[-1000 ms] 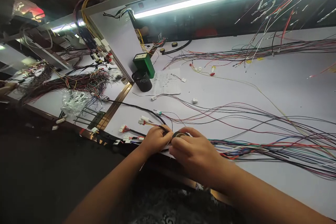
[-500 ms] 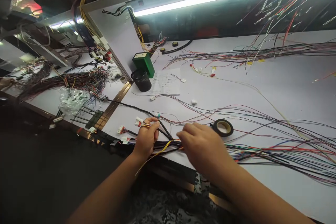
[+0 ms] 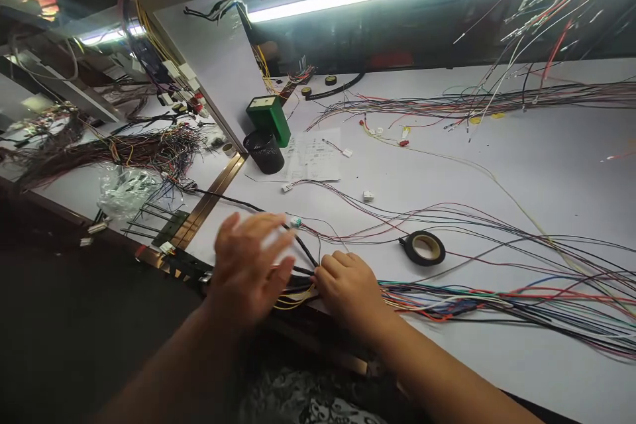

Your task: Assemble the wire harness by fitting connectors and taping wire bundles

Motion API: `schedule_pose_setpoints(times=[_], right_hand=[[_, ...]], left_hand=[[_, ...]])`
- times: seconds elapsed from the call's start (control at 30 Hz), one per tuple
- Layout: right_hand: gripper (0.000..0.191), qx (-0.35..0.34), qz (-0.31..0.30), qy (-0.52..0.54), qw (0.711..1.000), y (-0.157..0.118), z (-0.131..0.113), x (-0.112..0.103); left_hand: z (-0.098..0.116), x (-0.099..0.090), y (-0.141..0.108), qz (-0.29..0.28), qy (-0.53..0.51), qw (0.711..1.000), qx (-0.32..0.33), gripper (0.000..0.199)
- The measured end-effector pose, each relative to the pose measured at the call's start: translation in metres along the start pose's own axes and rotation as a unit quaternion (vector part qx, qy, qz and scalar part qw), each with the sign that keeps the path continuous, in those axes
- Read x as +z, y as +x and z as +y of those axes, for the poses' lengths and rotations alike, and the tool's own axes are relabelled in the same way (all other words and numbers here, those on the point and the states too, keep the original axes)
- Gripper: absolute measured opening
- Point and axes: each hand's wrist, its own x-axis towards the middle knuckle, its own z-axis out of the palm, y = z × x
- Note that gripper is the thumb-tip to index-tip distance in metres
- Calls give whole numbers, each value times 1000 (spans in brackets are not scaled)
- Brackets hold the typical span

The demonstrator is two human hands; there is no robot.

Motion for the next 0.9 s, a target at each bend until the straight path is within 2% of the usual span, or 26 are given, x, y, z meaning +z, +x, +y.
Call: schedule_pose_setpoints(times=[0.03,0.07,0.13,0.23,0.37,0.43,0.53,0.67,0.73,0.8,0.83,0.9], right_hand=[[24,-15,3,-6,1000,0,0,0],[24,-28,3,-8,1000,1,1,0],[24,-47,1,0,999,1,4,0],[14,-41,-12,66,997,1,11,-7],[25,38,8,155,987,13,22,-26],[26,50,18,131,990,26,24,-31],[31,54,-26,55,997,47,22,-24],[8,77,-85,45,992,61,16,-10],[13,102,-77,54,990,60,16,-10],[13,161,-68,126,977,56,18,-17],[12,194,-67,193,960,52,18,-22],[11,243,-68,360,898,46,17,-32]], left_hand=[[3,2,0,-85,42,994,55,33],[5,5,-1,-153,76,982,78,29],[2,17,-4,-234,117,962,79,31],[-13,31,-5,-307,107,942,88,33],[-27,32,2,-353,70,928,100,26],[-27,30,3,-361,61,923,123,25],[-20,26,-1,-341,57,923,171,21],[-9,14,-17,-267,64,936,219,15],[-4,7,-28,-213,69,947,232,14],[-2,4,-38,-171,69,954,236,16],[-2,4,-42,-163,67,956,235,17],[-2,5,-47,-167,63,957,229,17]])
